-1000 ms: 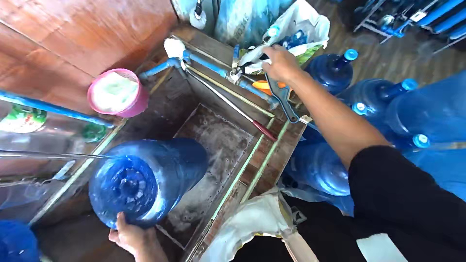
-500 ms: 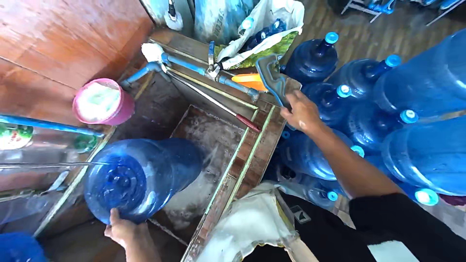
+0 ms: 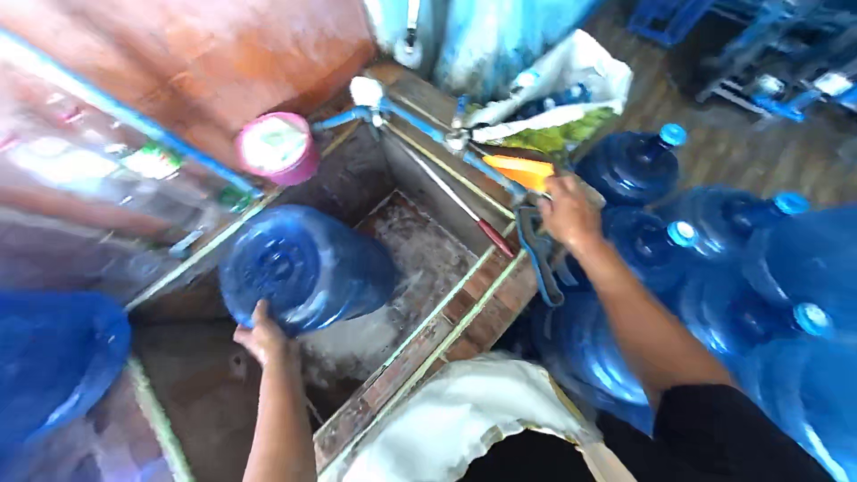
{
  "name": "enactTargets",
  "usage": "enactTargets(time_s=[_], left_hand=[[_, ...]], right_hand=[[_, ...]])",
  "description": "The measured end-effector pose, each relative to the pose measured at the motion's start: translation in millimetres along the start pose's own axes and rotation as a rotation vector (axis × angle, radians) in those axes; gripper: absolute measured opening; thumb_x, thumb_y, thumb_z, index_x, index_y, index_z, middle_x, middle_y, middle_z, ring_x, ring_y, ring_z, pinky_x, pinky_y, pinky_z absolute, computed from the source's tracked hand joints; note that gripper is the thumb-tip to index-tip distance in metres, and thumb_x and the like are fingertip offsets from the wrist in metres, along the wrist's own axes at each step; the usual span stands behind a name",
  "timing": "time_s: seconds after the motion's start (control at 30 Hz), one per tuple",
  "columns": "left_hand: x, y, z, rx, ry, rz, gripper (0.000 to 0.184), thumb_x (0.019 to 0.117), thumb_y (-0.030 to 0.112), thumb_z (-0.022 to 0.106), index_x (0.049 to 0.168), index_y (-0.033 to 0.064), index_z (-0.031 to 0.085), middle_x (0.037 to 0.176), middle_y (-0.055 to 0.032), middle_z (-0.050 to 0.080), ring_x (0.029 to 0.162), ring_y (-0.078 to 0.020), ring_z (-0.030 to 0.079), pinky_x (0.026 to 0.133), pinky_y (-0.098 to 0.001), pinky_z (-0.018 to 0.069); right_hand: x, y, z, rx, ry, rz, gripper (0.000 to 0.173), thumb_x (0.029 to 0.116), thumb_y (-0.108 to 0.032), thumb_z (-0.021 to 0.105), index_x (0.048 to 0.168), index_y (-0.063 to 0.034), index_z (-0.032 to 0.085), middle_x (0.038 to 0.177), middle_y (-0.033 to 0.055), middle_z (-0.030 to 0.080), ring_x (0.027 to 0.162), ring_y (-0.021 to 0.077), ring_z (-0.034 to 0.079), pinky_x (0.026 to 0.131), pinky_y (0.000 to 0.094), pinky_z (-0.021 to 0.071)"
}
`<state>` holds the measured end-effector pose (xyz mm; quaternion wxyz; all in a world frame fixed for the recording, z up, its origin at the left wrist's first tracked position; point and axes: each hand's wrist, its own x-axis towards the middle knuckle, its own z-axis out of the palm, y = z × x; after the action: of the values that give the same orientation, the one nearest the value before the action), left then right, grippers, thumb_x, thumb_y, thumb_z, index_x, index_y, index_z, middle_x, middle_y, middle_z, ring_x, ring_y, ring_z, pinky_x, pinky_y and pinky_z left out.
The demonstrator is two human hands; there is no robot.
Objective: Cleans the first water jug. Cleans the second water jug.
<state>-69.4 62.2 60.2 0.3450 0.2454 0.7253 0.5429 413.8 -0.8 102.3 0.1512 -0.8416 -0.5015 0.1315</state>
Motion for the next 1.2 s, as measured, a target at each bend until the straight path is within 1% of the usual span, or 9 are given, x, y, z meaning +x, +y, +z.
enactTargets(time_s=[0.1,0.2,0.33,0.5,0.63,0.77,0.87,1.03,1.2], left_hand=[[-6.3,2.2,3.7,-0.029,0.049,-0.051,0.07,0.1017,0.02,0.062,0.156,-0.0012,0.022,0.139,-0.0261,0.053,0.118,-0.0286,0.061,0.098,-0.0429,0.0536],[-2.3,-1.8,5.2,-0.078,0.07,-0.109,0.076,0.0978,0.025,0.069,0.155,0.0014,0.026,0.139,-0.0277,0.053,0.12,-0.035,0.06,0.099,-0.0507,0.0524],[1.0,-14.5,1.0,-0.16,0.037,-0.19,0.089,0.0897,0.027,0.079,0.156,0.0032,0.025,0.134,-0.0302,0.056,0.117,-0.0401,0.062,0.096,-0.0566,0.0534],[-18.3,-24.3,13.0,-0.219,0.013,-0.195,0.108,0.0782,0.026,0.089,0.158,0.0057,0.019,0.144,-0.0313,0.047,0.125,-0.0419,0.056,0.1,-0.0582,0.0509],[-27.5,-19.1,33.2,-0.169,0.047,-0.176,0.112,0.075,0.029,0.091,0.159,0.005,0.021,0.155,-0.0305,0.035,0.137,-0.0423,0.046,0.108,-0.0581,0.0446],[-33.8,-4.5,48.6,-0.036,-0.009,-0.179,0.114,0.079,0.035,0.088,0.162,0.0047,0.016,0.163,-0.0301,0.021,0.143,-0.0485,0.037,0.11,-0.0629,0.0411],[-21.8,-5.1,29.8,-0.003,-0.069,-0.18,0.113,0.0803,0.037,0.088,0.163,0.0083,0.017,0.164,-0.0285,0.021,0.141,-0.0488,0.04,0.108,-0.0634,0.0427],[-13.2,-14.0,14.5,-0.017,-0.133,-0.148,0.109,0.0807,0.035,0.087,0.162,0.0077,0.02,0.163,-0.0273,0.024,0.142,-0.0468,0.04,0.108,-0.0638,0.0421],[-3.7,-16.8,7.7,0.035,-0.238,-0.072,0.109,0.0803,0.036,0.088,0.162,0.0079,0.021,0.164,-0.0283,0.022,0.144,-0.0478,0.038,0.11,-0.0649,0.0398]], right_hand=[[69.5,-0.5,5.8,-0.101,-0.067,-0.169,0.057,0.096,0.001,0.061,0.151,-0.0047,0.049,0.15,0.0307,0.048,0.135,0.0552,0.048,0.104,0.0751,0.0399],[102.5,-2.6,6.3,-0.178,-0.209,-0.148,0.043,0.1015,-0.007,0.059,0.144,-0.0017,0.055,0.138,0.0355,0.056,0.13,0.057,0.051,0.103,0.0766,0.0379],[86.1,-40.3,-37.6,-0.287,-0.095,-0.008,0.047,0.1012,-0.013,0.055,0.141,0.0098,0.05,0.138,0.0401,0.053,0.131,0.0564,0.05,0.104,0.0736,0.0389],[54.0,-171.3,-52.0,-0.14,-0.081,-0.276,0.046,0.1073,-0.02,0.05,0.144,0.0076,0.047,0.132,0.0418,0.055,0.126,0.0585,0.053,0.102,0.0732,0.0397],[45.0,-302.4,30.8,0.058,-0.158,-0.517,0.066,0.0963,-0.036,0.073,0.147,-0.0005,0.049,0.13,0.0361,0.06,0.122,0.055,0.057,0.101,0.0729,0.0428],[-10.4,-402.0,120.8,-0.114,-0.259,-0.682,0.068,0.0962,-0.038,0.07,0.151,-0.0051,0.047,0.125,0.0313,0.066,0.119,0.0505,0.062,0.098,0.0682,0.0474],[-48.2,-412.3,136.9,-0.192,-0.391,-0.96,0.066,0.0971,-0.039,0.07,0.154,-0.0144,0.047,0.118,0.0279,0.07,0.11,0.0484,0.067,0.092,0.0674,0.0503],[4.9,-421.1,127.3,-0.179,-0.245,-0.782,0.065,0.0976,-0.04,0.068,0.151,-0.0083,0.049,0.129,0.031,0.064,0.122,0.0514,0.06,0.101,0.0699,0.0441],[-28.1,-409.3,127.5,-0.235,-0.414,-1.023,0.065,0.0966,-0.039,0.071,0.151,-0.0104,0.05,0.121,0.0306,0.068,0.114,0.05,0.065,0.096,0.0691,0.0489]])
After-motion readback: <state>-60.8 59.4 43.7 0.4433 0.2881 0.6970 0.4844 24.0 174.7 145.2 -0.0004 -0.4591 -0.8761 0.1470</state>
